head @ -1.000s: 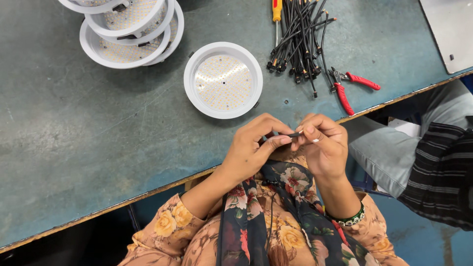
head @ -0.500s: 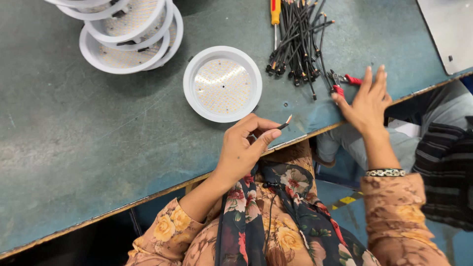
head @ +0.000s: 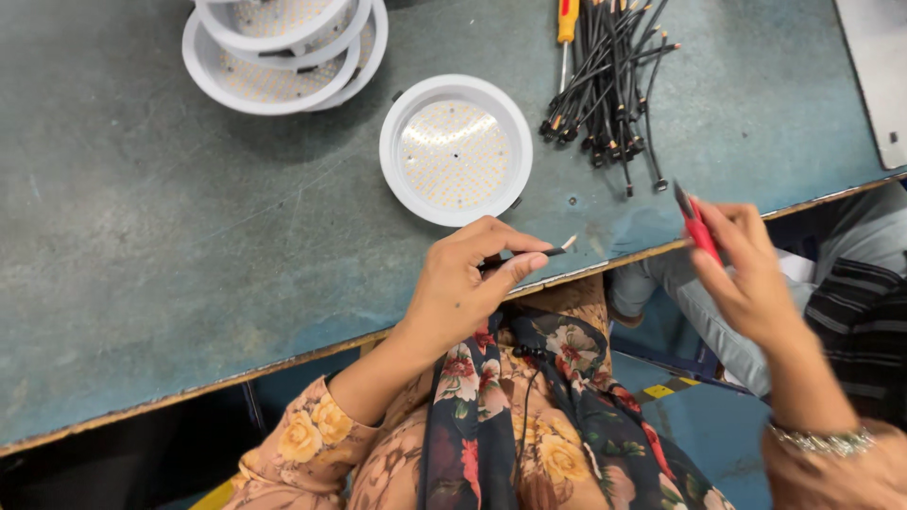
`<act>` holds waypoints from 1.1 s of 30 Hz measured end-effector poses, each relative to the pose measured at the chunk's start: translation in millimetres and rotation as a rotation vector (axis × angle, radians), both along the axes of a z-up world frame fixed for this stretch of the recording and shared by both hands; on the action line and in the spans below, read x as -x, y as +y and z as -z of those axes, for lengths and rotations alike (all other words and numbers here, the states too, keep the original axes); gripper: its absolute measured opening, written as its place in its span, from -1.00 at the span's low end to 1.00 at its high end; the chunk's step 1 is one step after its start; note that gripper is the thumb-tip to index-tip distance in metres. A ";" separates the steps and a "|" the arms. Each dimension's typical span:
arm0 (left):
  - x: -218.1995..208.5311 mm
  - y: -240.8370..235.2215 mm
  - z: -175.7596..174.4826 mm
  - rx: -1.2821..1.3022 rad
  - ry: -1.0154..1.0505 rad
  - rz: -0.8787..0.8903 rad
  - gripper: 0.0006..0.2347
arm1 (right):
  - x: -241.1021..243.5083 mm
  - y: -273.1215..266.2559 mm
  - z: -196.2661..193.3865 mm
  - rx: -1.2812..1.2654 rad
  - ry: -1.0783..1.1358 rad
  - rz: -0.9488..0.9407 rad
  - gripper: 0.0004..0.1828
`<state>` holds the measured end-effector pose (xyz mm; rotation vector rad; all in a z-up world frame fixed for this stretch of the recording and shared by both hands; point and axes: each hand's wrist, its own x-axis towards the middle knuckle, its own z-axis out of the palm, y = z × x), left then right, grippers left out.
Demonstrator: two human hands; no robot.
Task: The person trims wires with a pair of red pliers and then pushes the wires through a circular LED light panel component to secure them.
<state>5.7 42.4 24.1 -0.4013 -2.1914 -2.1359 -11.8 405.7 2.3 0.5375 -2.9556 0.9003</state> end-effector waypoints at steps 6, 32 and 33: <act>-3.2 -4.0 -24.4 0.148 -0.228 0.157 -0.85 | -33.4 -35.2 -93.6 0.097 -0.398 -0.320 -0.24; -16.0 -5.4 -15.9 0.216 -0.028 0.230 -0.84 | -34.6 -55.4 -107.9 -0.291 -0.292 -0.252 -0.22; -16.1 -5.4 -15.5 0.216 -0.029 0.229 -0.84 | -34.6 -57.0 -108.5 -0.292 -0.292 -0.254 -0.22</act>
